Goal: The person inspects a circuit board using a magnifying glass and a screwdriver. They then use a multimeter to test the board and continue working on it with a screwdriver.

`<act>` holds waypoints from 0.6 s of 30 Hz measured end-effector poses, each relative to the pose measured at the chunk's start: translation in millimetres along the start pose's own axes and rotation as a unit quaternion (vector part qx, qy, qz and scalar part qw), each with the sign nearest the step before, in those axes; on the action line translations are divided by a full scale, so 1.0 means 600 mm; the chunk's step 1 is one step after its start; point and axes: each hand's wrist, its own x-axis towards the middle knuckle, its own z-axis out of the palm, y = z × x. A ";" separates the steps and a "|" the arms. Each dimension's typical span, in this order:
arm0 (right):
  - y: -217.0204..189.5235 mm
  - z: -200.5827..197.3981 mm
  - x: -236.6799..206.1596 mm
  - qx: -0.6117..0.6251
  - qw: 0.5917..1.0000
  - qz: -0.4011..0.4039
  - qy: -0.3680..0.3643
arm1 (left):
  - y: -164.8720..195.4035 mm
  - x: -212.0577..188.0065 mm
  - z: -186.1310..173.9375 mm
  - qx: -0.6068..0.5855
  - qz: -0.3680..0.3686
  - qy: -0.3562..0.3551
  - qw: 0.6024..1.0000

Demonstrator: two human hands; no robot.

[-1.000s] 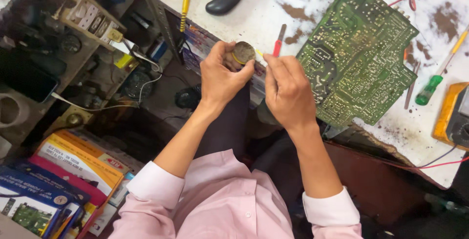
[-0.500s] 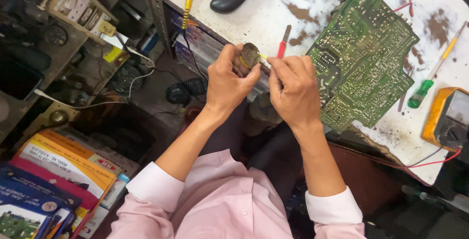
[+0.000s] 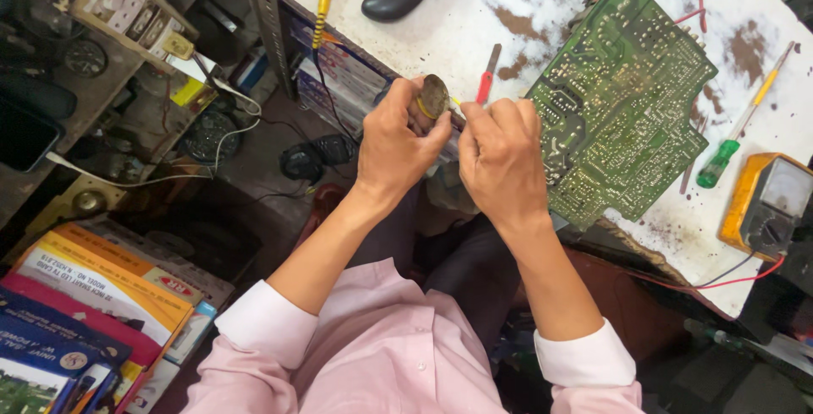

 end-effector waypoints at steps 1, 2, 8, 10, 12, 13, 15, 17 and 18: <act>0.001 -0.001 -0.001 0.006 1.000 0.001 0.004 | 0.000 0.000 0.000 0.005 0.008 0.002 1.000; 0.002 -0.002 0.000 0.015 1.000 0.004 0.006 | 0.001 -0.001 0.000 0.003 0.005 0.001 1.000; 0.006 0.006 0.006 0.027 1.000 -0.003 0.004 | 0.003 -0.001 0.000 0.009 -0.022 -0.007 1.000; 0.005 0.006 0.005 0.023 1.000 -0.001 0.002 | 0.004 -0.001 0.000 0.010 -0.017 -0.002 1.000; 0.006 0.001 0.004 0.024 1.000 0.000 0.014 | 0.005 0.000 -0.001 0.011 0.001 0.005 1.000; 0.005 -0.001 0.002 0.024 1.000 0.001 0.019 | 0.005 -0.001 -0.001 0.012 0.009 0.007 1.000; 0.005 -0.007 -0.002 0.061 0.997 0.034 0.028 | 0.005 -0.001 -0.001 0.017 0.005 0.004 1.000; 0.008 -0.012 -0.004 0.087 0.993 0.063 0.038 | 0.005 -0.002 -0.001 0.020 -0.008 -0.001 1.000; 0.010 -0.015 -0.005 0.095 0.992 0.074 0.043 | 0.005 -0.003 -0.001 0.021 -0.019 -0.005 1.000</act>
